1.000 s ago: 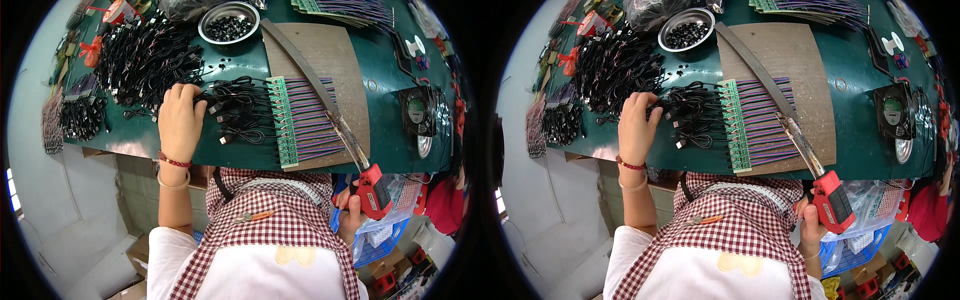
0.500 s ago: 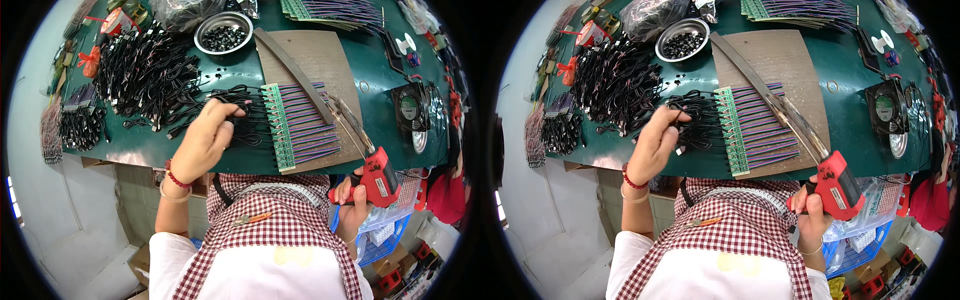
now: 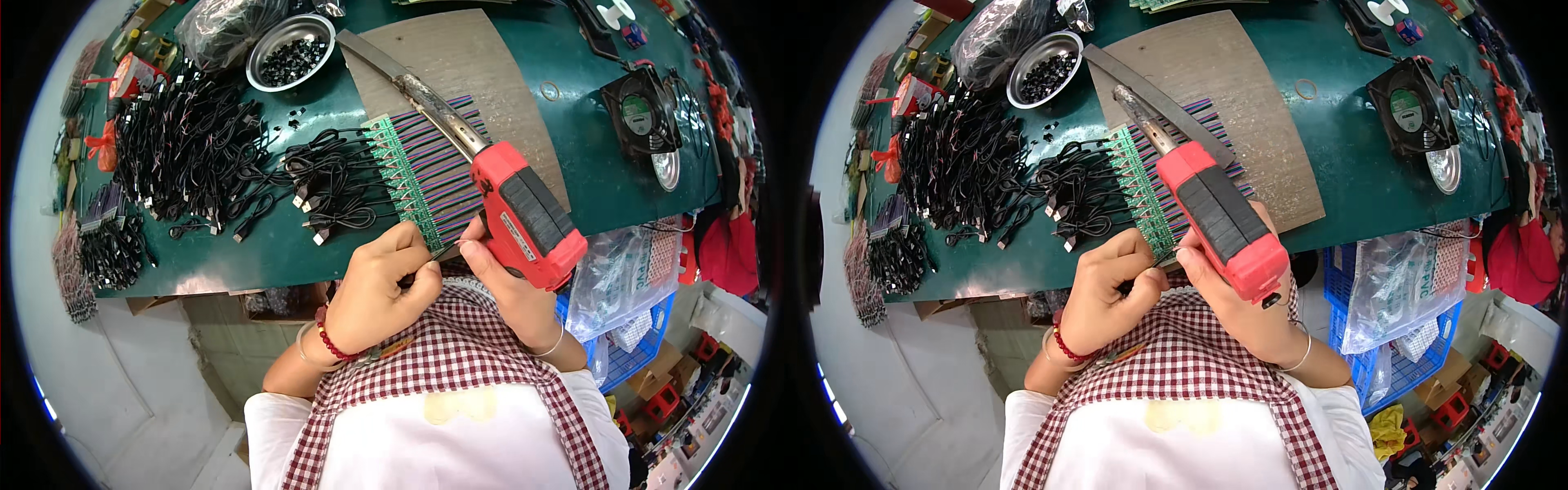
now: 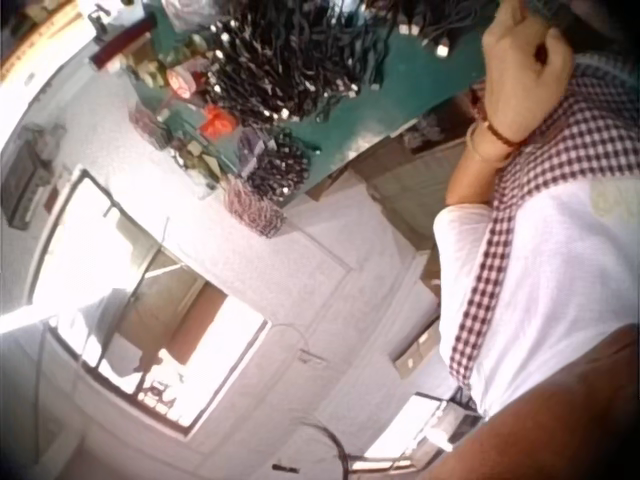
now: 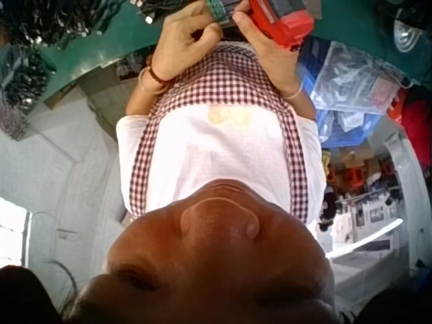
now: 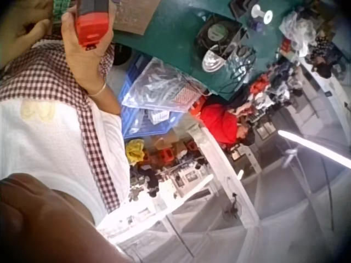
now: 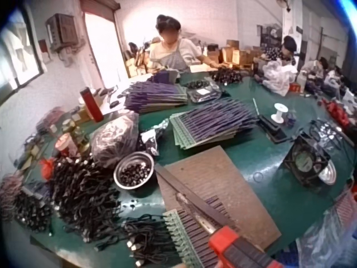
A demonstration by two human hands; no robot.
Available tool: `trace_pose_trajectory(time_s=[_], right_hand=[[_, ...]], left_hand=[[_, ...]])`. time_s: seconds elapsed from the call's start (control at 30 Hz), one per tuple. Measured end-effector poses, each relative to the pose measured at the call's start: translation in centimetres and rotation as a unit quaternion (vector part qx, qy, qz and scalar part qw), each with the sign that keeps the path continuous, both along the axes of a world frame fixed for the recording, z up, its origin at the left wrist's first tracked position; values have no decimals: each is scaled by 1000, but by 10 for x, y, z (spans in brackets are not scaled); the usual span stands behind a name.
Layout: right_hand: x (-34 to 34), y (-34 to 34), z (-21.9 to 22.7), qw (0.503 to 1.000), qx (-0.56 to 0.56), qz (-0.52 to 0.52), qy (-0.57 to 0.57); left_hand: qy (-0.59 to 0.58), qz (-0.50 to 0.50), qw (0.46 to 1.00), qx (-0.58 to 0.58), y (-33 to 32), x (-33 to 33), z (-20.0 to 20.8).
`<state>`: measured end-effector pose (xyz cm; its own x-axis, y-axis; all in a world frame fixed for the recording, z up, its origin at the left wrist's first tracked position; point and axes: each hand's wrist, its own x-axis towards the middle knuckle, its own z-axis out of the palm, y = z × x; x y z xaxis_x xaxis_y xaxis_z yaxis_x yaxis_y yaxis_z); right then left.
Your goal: The person solders wire ends of USB cables onto a circuit board strip using a soldering iron, sets the assembled board aside, and solders electronic components onto another circuit board strip.
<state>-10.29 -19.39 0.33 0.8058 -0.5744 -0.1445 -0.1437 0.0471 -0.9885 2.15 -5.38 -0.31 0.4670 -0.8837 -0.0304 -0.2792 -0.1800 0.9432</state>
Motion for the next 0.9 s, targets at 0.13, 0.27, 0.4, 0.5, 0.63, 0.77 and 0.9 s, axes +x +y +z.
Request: trace_pose_trajectory(time_s=[0.13,0.27,0.4,0.5,0.63,0.77,0.9], right_hand=[[-2,2,-4,999,-46,2,13],[0,6,2,1000,14,15,-5],[3,10,-5,987,133,-66,-69],[6,10,-8,973,167,-142,-71],[7,-5,-5,978,139,-136,-77],[1,6,5,989,136,-46,-25],[1,3,6,996,77,25,27]], left_hand=[[-26,31,998,-40,-6,-6,1],[76,22,997,-23,-7,-5,1],[38,12,998,-42,-12,-12,4],[58,0,998,-32,-10,-14,2],[121,33,991,-56,-5,-14,-5],[143,63,987,-41,-5,-12,-8],[123,52,991,-22,-4,-11,-6]])
